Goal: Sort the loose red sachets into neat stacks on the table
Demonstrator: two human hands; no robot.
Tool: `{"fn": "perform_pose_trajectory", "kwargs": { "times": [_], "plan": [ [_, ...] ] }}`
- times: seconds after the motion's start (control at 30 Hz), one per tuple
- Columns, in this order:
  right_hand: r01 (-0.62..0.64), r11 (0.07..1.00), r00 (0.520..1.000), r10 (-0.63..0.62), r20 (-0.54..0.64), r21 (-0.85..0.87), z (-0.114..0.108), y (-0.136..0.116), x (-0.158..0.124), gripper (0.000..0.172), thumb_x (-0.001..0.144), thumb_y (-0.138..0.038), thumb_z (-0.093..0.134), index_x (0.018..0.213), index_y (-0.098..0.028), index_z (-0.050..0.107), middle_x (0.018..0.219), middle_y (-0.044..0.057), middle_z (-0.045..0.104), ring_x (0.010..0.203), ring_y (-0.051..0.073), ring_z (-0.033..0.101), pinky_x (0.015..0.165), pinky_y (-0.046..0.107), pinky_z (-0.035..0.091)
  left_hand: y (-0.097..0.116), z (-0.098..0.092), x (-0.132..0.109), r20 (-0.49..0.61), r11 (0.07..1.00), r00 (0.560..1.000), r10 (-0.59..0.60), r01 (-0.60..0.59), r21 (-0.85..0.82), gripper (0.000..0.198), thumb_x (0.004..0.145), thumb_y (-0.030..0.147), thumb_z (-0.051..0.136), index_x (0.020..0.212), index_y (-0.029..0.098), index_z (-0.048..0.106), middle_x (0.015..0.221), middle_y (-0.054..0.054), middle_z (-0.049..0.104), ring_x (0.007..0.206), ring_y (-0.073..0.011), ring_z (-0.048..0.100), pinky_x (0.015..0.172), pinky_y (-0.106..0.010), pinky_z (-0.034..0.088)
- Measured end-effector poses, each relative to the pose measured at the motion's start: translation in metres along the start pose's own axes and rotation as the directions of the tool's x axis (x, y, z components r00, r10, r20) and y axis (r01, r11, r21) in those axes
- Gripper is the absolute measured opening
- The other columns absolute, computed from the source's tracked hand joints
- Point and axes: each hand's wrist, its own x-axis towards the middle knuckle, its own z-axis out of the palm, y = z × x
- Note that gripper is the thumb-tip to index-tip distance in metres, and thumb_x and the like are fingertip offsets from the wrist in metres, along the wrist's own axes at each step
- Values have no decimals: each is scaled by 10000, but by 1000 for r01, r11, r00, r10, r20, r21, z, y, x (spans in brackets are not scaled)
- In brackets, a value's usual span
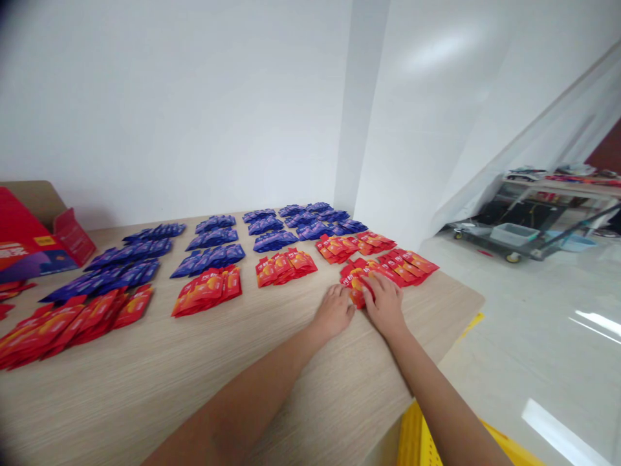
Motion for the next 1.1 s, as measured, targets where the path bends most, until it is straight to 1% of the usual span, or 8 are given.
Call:
{"fn": "perform_pose_trajectory", "kwargs": {
  "times": [0.13, 0.23, 0.33, 0.53, 0.67, 0.8, 0.97, 1.1],
  "plan": [
    [-188, 982, 979, 188, -74, 3, 6, 35, 25, 435, 898, -391, 339, 1117, -141, 619, 1165, 183, 614, 1124, 300, 526, 949, 484, 394, 2, -3, -2, 6, 1000, 1000, -18, 18, 1, 313, 875, 337, 506, 1128, 154, 531, 1219, -130, 538, 1192, -250, 459, 1037, -378, 362],
    [-281, 959, 960, 281, 9, -37, 11, 49, 44, 445, 897, -401, 345, 1116, -117, 610, 1110, 201, 641, 1070, 307, 570, 916, 472, 420, 1, -3, -2, 10, 1000, 1000, -26, 26, -3, 402, 852, 418, 549, 1168, 173, 509, 1263, -129, 513, 1212, -257, 453, 1036, -383, 364],
    [-327, 935, 935, 341, 98, -140, 12, 46, 51, 467, 909, -425, 330, 1108, -117, 618, 1100, 215, 651, 1042, 325, 598, 859, 479, 443, 1, -1, -1, 2, 999, 999, -36, 36, -2, 476, 817, 456, 597, 1175, 158, 505, 1266, -139, 512, 1205, -266, 462, 1028, -376, 375],
    [-326, 913, 930, 357, 90, -245, 8, 31, 48, 520, 912, -463, 309, 1097, -123, 657, 1072, 230, 669, 1042, 358, 598, 837, 526, 436, 2, 0, 2, -3, 997, 997, -81, 81, -1, 497, 812, 441, 614, 1158, 101, 507, 1251, -181, 524, 1205, -281, 465, 1033, -374, 373],
    [-368, 893, 909, 405, 104, -257, 12, 31, 50, 516, 898, -476, 316, 1088, -152, 671, 1074, 212, 675, 1052, 372, 589, 837, 565, 420, 2, 1, 3, -2, 996, 996, -89, 89, 6, 482, 816, 439, 605, 1161, 118, 503, 1243, -165, 534, 1200, -276, 475, 1023, -381, 382],
    [-370, 886, 913, 403, 69, -280, 18, 34, 51, 550, 872, -533, 344, 1089, -155, 680, 1029, 224, 675, 1004, 388, 601, 810, 574, 422, 1, 2, 4, -10, 996, 996, -86, 86, 11, 477, 813, 454, 603, 1145, 125, 508, 1229, -162, 542, 1191, -283, 480, 1012, -395, 394],
    [-377, 895, 912, 404, 71, -240, 20, 37, 50, 600, 867, -547, 360, 1133, -101, 660, 1044, 265, 645, 1009, 385, 601, 842, 536, 428, 2, 1, 3, -10, 996, 996, -88, 88, 16, 463, 824, 437, 593, 1151, 122, 506, 1230, -160, 542, 1184, -280, 489, 1010, -383, 396],
    [-386, 915, 916, 396, 71, -117, 18, 40, 48, 604, 889, -552, 307, 1107, -116, 663, 1011, 226, 665, 1003, 337, 614, 861, 483, 443, 3, 1, 2, -10, 996, 996, -86, 86, 3, 466, 829, 428, 587, 1160, 111, 499, 1264, -176, 523, 1217, -282, 467, 1027, -378, 380]
  ]
}}
